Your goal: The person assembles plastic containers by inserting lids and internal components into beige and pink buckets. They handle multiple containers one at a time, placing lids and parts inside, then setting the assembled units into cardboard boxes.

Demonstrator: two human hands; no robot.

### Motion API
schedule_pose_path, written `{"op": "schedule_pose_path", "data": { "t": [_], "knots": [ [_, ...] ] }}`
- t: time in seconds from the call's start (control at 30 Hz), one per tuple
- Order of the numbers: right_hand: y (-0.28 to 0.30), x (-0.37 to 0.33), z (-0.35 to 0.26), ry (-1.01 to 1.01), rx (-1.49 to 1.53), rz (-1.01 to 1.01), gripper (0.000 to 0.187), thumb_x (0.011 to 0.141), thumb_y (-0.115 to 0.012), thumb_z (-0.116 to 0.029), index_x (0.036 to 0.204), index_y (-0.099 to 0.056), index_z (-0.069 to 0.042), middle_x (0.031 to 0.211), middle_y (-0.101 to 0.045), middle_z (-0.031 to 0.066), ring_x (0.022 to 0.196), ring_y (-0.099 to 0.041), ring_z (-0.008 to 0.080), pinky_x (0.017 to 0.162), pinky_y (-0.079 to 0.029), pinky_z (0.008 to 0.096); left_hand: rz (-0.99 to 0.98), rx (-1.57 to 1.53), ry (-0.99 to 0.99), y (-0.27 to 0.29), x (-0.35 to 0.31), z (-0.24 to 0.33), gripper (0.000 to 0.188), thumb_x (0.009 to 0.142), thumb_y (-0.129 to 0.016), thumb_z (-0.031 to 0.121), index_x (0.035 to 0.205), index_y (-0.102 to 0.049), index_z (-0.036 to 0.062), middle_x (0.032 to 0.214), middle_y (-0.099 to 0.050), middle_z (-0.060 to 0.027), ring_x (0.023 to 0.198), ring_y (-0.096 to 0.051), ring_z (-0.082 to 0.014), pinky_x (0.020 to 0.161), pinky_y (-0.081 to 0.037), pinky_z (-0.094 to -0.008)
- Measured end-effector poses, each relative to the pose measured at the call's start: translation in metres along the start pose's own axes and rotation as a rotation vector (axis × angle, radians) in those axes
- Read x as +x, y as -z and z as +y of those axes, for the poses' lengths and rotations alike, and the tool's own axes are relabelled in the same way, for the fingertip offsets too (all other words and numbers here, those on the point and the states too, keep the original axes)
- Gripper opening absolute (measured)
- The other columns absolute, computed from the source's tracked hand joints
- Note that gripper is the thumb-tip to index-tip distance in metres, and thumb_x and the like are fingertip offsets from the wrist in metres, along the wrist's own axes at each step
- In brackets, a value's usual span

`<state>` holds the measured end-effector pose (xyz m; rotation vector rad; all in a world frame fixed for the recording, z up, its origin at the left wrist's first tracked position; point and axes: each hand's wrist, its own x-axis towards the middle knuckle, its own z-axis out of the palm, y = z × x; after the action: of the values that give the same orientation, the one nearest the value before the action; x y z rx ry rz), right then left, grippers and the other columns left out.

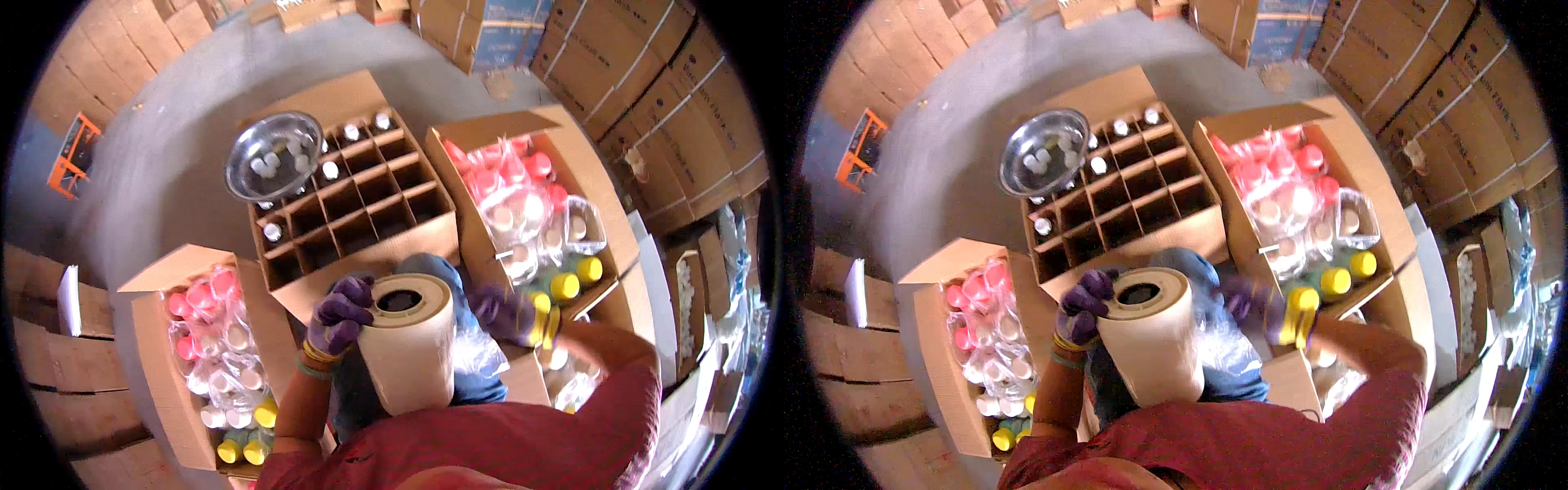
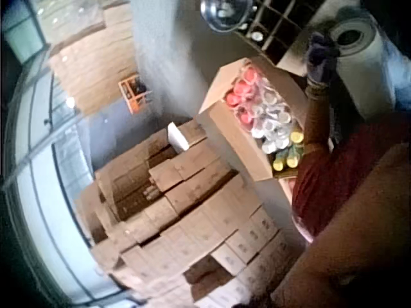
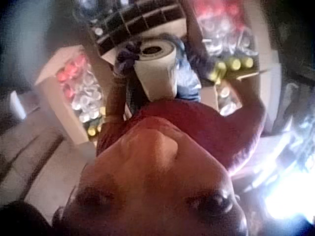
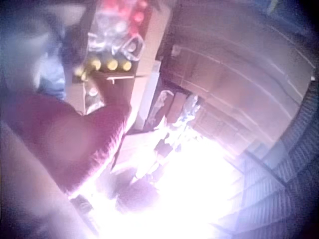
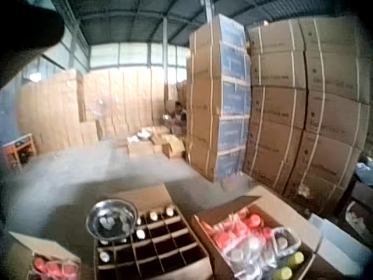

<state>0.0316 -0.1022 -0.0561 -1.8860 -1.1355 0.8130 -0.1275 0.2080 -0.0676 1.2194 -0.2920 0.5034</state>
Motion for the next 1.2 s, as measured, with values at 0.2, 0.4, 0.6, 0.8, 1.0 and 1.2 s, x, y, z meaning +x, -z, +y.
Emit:
{"op": "schedule_pose_path", "data": {
  "t": [0.2, 0.4, 0.6, 0.8, 1.0, 1.2],
  "knots": [
    [-0.027, -0.024, 0.022, 0.177, -0.828, -0.324, 0.045, 0.08, -0.066, -0.023, 0.123, -0.06, -0.011, 0.1, -0.067, 0.0118, 0.088, -0.066, 0.0287, 0.075, -0.055, 0.0389, -0.055, 0.058, -0.015, -0.006, 0.004, 0.008, 0.015, 0.078, -0.068, 0.022, 0.083, -0.068, 0.0079, 0.087, -0.055, -0.0075, 0.092, -0.052, -0.0275, 0.102, -0.037, -0.0468],
    [0.092, 0.137, 0.033, 0.002, 0.458, 0.61, 0.006, 0.088, -0.062, -0.004, 0.092, -0.065, -0.004, 0.086, -0.066, 0.002, 0.077, -0.059, 0.0136, 0.071, -0.051, 0.03, -0.125, 0.056, 0.139, 0.011, 0.007, 0.014, 0.023, 0.087, -0.063, 0.028, 0.083, -0.067, 0.0049, 0.089, -0.059, -0.0091, 0.093, -0.054, -0.0268, 0.095, -0.041, -0.0422],
    [0.113, 0.276, 0.043, -0.055, -0.005, 0.563, 0.026, 0.083, -0.075, -0.013, 0.104, -0.066, 0.0, 0.096, -0.07, 0.0076, 0.084, -0.063, 0.0166, 0.077, -0.052, 0.0301, -0.119, 0.785, 0.045, 0.055, 0.072, -0.01, 0.026, 0.097, -0.054, 0.007, 0.122, -0.057, 0.0023, 0.109, -0.062, -0.0097, 0.095, -0.062, -0.0186, 0.085, -0.053, -0.0309],
    [0.063, 0.29, -0.022, -0.224, 0.291, 0.253, 0.034, 0.088, -0.072, -0.024, 0.108, -0.067, 0.003, 0.098, -0.07, 0.0058, 0.084, -0.065, 0.0123, 0.074, -0.053, 0.0269, 0.229, 1.403, 0.004, 0.087, 0.122, -0.058, 0.066, 0.071, -0.081, 0.025, 0.127, -0.054, 0.0054, 0.117, -0.061, -0.0202, 0.102, -0.06, -0.0371, 0.092, -0.048, -0.0426],
    [0.054, 0.266, 0.04, -0.271, 0.581, 0.477, 0.031, 0.094, -0.063, -0.021, 0.12, -0.061, -0.004, 0.091, -0.069, 0.0042, 0.064, -0.062, 0.0125, 0.053, -0.051, 0.0256, 0.292, 1.095, 0.179, 0.11, 0.102, -0.075, 0.018, 0.082, -0.069, 0.013, 0.097, -0.07, 0.0056, 0.099, -0.067, -0.0169, 0.093, -0.063, -0.0321, 0.078, -0.052, -0.0411],
    [0.031, 0.229, 0.065, 0.019, 1.209, 0.434, 0.021, 0.094, -0.059, -0.01, 0.113, -0.063, -0.002, 0.103, -0.068, 0.0086, 0.088, -0.066, 0.02, 0.077, -0.056, 0.0326, -0.213, 1.053, 0.305, 0.099, 0.068, -0.067, 0.065, 0.072, -0.085, 0.032, 0.126, -0.056, 0.0082, 0.115, -0.058, -0.0155, 0.112, -0.054, -0.0324, 0.099, -0.046, -0.0391]
  ]
}}
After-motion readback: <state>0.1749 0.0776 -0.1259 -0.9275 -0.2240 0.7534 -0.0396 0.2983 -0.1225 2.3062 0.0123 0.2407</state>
